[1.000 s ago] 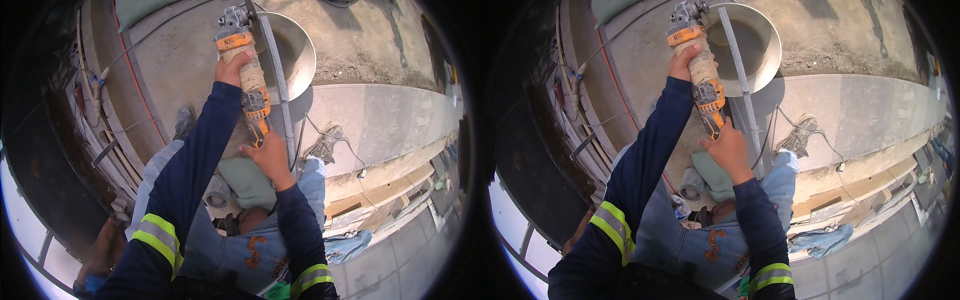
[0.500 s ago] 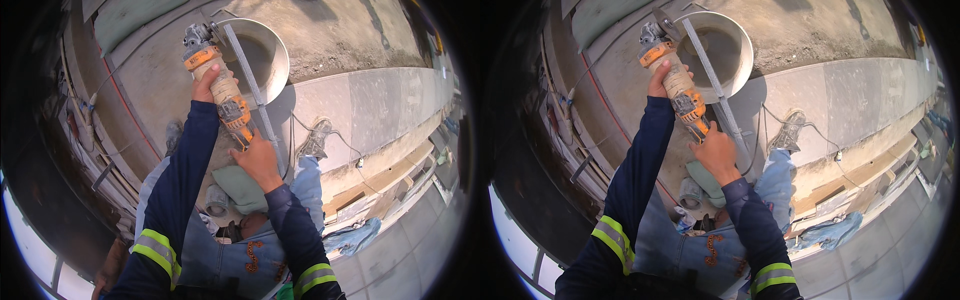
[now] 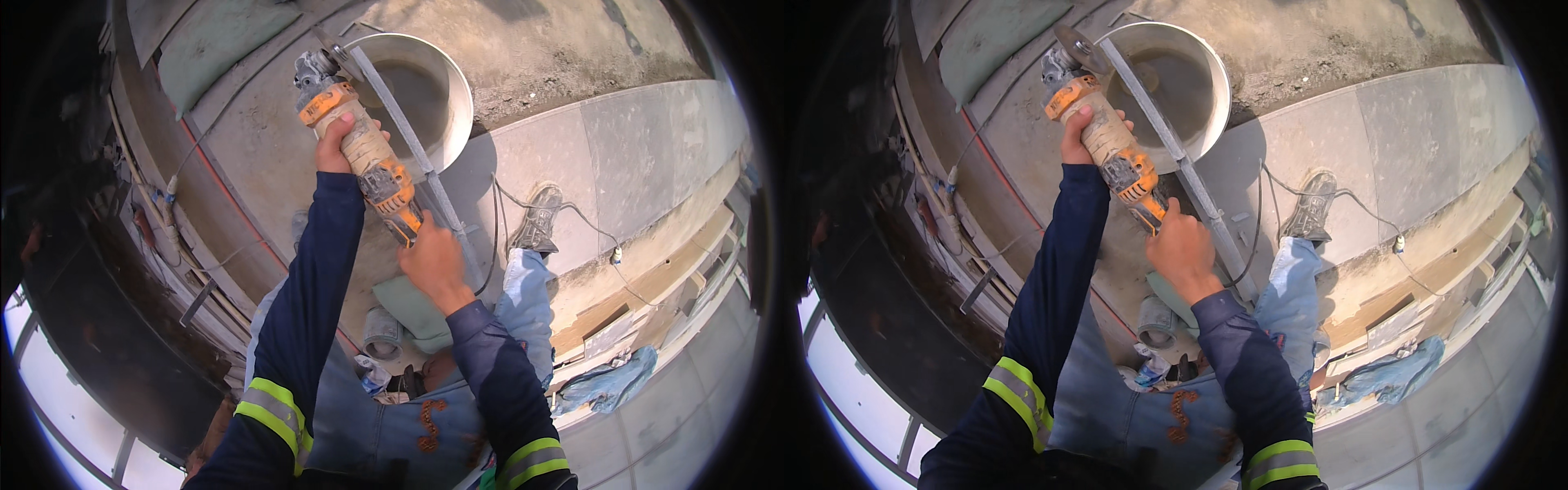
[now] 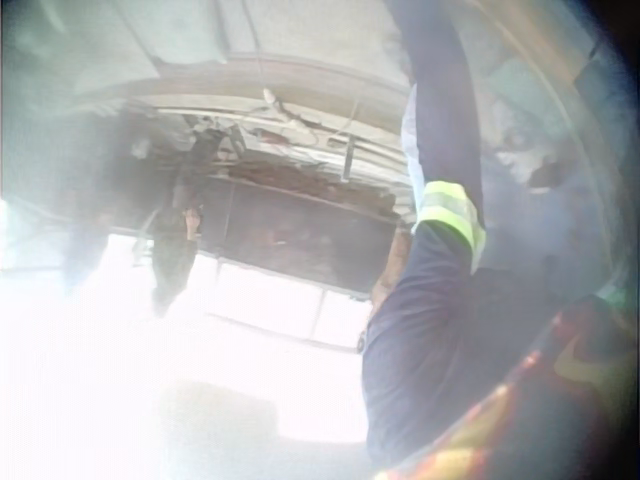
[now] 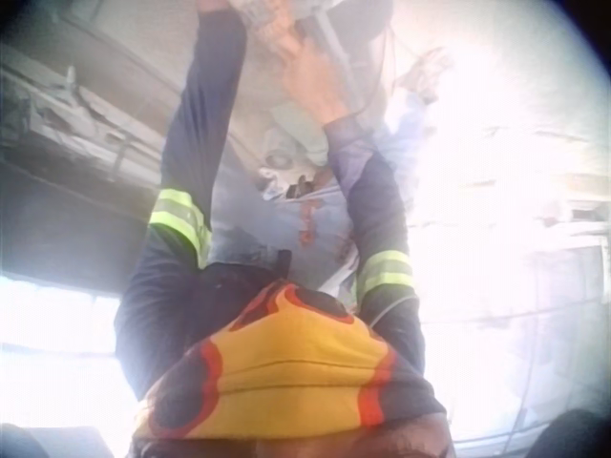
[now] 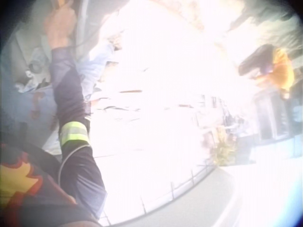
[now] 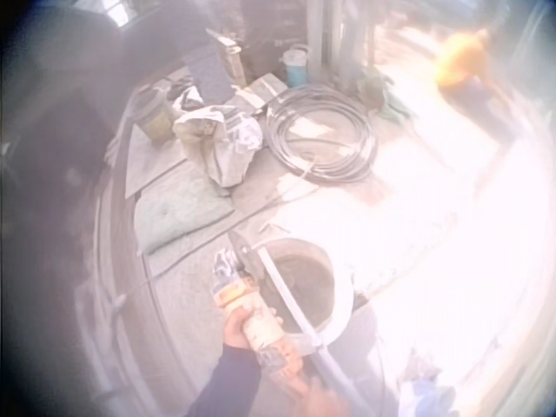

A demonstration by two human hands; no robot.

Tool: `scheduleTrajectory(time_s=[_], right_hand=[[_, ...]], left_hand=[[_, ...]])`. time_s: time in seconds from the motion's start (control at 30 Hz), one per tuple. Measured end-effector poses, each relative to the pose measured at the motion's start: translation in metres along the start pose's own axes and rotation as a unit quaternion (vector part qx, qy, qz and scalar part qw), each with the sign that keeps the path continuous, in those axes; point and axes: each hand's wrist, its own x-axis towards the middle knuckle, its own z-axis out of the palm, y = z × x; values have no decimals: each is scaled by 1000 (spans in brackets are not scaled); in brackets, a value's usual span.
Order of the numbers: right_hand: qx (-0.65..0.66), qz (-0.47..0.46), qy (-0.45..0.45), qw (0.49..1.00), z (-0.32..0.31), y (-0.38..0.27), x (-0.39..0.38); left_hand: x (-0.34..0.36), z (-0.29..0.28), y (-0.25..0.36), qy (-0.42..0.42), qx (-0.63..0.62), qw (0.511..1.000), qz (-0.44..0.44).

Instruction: The person uses an angle grinder to cut a long metal bar placed across a bucket. The person holds the bar with one hand and operates the grinder with the other, cutting along the bar's length.

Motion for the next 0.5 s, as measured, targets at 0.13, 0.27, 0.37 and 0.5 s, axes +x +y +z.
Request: scheduleTrajectory(time_s=[0.13,0.27,0.37,0.5], right_hand=[[37,-27,-3,999,-2,0,-4],[71,-26,33,997,-7,1,-6],[90,-19,71,993,-24,3,12],[126,-43,135,982,-25,11,10]], left_hand=[[-10,2,14,-42,50,998,22],[-78,38,42,97,210,941,248],[-196,98,101,-19,178,856,484],[-267,127,139,-161,165,864,448]])
